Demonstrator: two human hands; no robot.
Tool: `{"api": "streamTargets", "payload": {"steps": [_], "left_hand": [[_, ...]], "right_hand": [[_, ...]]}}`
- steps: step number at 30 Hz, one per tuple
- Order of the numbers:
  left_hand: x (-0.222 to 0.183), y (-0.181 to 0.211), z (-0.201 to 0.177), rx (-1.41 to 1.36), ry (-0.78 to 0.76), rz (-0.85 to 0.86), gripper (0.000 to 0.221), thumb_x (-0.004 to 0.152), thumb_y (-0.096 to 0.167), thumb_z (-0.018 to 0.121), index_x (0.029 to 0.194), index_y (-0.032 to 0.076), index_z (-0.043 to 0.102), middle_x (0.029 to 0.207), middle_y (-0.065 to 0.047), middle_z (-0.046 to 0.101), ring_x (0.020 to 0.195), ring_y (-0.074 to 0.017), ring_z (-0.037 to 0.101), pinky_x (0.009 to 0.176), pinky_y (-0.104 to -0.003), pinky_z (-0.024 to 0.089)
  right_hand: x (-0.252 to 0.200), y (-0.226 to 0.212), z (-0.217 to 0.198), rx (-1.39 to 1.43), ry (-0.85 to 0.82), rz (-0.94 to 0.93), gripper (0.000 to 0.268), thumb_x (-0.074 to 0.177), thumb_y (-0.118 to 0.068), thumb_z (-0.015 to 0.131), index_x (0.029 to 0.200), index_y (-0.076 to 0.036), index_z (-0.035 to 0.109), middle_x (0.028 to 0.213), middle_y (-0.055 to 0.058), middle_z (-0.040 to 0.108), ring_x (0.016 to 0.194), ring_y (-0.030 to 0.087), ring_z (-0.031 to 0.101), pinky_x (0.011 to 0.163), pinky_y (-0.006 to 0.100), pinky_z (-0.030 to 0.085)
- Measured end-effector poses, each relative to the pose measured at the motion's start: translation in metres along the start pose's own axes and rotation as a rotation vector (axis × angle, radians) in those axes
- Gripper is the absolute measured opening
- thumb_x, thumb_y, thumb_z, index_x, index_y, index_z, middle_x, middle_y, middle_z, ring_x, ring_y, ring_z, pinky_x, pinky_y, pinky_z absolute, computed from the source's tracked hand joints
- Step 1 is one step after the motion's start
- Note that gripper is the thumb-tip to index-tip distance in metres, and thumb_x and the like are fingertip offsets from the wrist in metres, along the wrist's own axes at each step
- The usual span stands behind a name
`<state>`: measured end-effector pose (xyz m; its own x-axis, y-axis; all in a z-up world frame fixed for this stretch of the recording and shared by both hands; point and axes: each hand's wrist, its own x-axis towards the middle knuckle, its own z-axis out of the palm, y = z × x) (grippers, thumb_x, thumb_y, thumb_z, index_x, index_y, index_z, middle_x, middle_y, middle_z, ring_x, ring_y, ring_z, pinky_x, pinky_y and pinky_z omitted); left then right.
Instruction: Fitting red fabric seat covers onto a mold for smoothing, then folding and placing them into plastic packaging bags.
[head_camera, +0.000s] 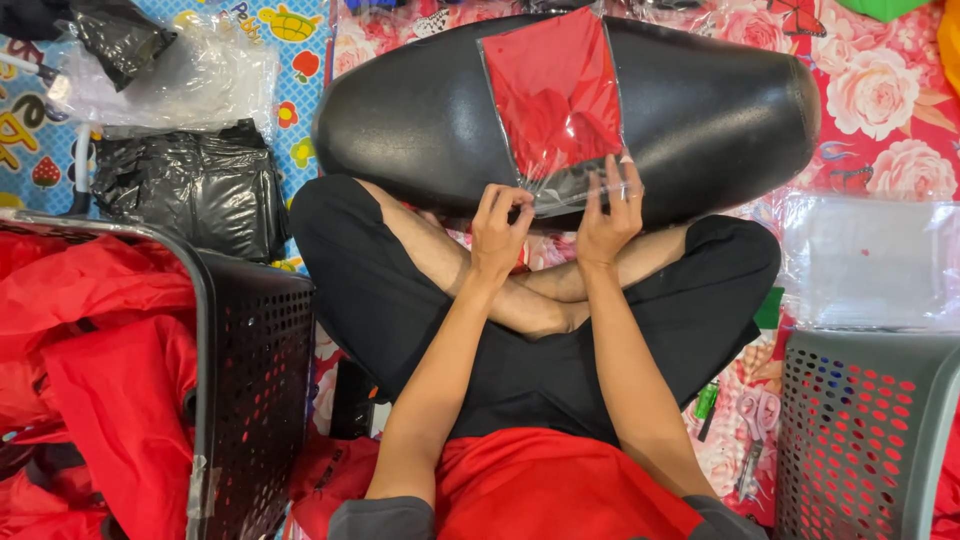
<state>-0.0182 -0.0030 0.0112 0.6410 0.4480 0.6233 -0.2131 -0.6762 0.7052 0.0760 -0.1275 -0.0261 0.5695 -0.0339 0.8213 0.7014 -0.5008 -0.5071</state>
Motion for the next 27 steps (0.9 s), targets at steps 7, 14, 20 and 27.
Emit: {"api": "streamTargets", "payload": {"steps": [7,14,20,27], "left_hand": [[0.004,0.010,0.001,0.035,-0.012,-0.061,0.041,0.064,0.012,0.072,0.101,0.015,0.054,0.105,-0.005,0.047,0.084,-0.0243,0.058,0.078,-0.041,0.053],[0.059,0.013,0.030,0.394,-0.034,0.440,0.026,0.108,0.025,0.054,0.131,0.031,0.064,0.135,0.003,0.059,0.122,-0.0238,0.059,0.093,-0.039,0.043],[0.046,-0.009,0.043,0.445,-0.347,0.622,0.041,0.113,0.027,0.040,0.154,0.028,0.046,0.165,0.003,0.039,0.153,-0.0235,0.037,0.121,-0.057,0.030],[0.033,-0.017,0.042,0.463,-0.396,0.622,0.046,0.113,0.036,0.034,0.158,0.028,0.040,0.166,0.005,0.036,0.155,-0.0263,0.033,0.124,-0.062,0.021]], "right_hand": [[0.002,0.004,-0.006,0.325,0.144,0.322,0.026,0.087,0.009,0.084,0.111,0.002,0.079,0.104,0.020,0.075,0.074,0.022,0.069,0.049,0.029,0.059],[-0.004,0.014,-0.001,0.298,0.118,0.321,0.021,0.088,0.005,0.084,0.109,0.001,0.081,0.101,0.019,0.078,0.075,0.022,0.072,0.042,0.029,0.056],[0.017,-0.002,-0.013,0.252,0.068,0.303,0.010,0.087,0.008,0.082,0.095,0.002,0.080,0.083,0.016,0.075,0.069,0.027,0.072,0.048,0.036,0.056],[-0.006,0.009,-0.002,0.318,0.226,0.694,0.012,0.087,0.006,0.077,0.093,-0.004,0.077,0.096,0.011,0.079,0.063,0.016,0.065,0.051,0.028,0.052]]}}
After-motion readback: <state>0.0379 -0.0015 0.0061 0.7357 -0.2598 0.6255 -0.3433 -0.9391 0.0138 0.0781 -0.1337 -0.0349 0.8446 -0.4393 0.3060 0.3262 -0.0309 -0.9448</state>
